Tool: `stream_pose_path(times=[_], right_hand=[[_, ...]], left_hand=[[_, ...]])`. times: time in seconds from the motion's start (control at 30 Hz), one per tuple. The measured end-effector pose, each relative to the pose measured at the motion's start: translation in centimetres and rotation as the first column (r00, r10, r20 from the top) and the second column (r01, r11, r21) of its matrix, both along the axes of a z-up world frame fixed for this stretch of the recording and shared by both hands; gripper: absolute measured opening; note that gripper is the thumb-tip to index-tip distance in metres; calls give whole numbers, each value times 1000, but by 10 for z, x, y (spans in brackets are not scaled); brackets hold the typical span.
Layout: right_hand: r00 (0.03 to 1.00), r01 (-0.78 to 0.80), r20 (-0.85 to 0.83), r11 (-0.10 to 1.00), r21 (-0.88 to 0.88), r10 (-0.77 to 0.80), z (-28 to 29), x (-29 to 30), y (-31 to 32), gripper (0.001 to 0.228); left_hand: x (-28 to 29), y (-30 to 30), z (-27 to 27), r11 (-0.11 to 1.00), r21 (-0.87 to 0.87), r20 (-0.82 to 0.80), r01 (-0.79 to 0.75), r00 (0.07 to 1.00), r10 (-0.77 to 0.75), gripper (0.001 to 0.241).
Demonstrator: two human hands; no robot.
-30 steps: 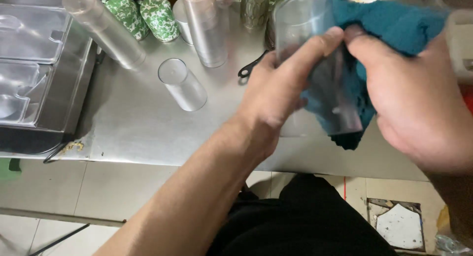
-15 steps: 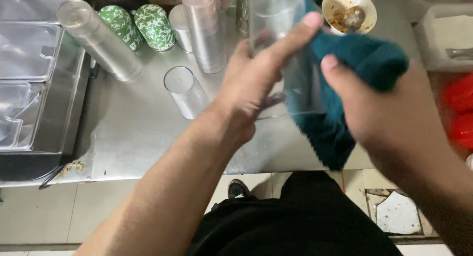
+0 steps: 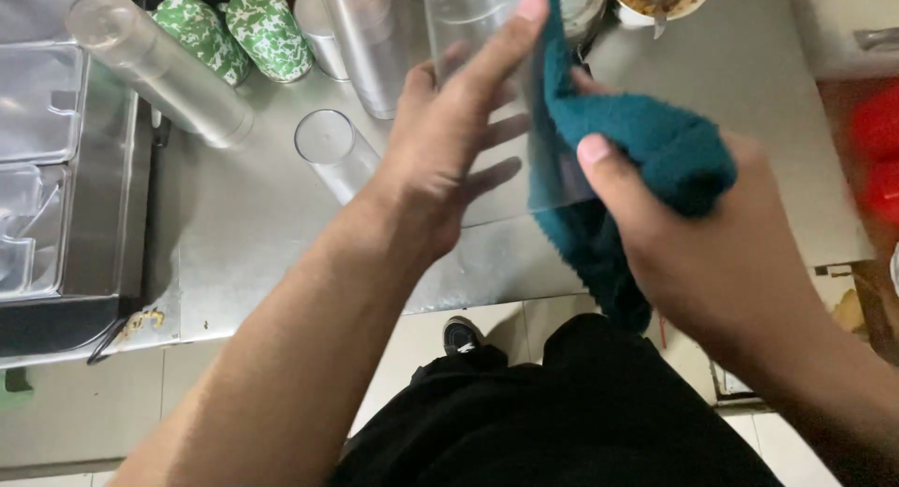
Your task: Wiping and polishing a clear glass cup with a green cloth at a counter.
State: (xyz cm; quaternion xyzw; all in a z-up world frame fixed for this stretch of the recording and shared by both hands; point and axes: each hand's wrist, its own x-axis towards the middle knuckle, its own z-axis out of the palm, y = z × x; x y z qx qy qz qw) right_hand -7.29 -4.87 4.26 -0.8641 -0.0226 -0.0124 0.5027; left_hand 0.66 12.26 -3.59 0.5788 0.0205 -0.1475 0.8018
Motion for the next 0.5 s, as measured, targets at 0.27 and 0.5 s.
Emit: stream_pose_path(times=[0.27, 0.5], right_hand=[[996, 53, -71, 993, 105, -46, -6, 46, -19, 25], [994, -80, 79, 996, 44, 76, -12, 29, -1, 19]], left_hand=[[-27, -15, 0, 985, -161, -110, 55, 991, -73, 131], [-11, 14, -9, 977, -201, -89, -74, 994, 57, 137]])
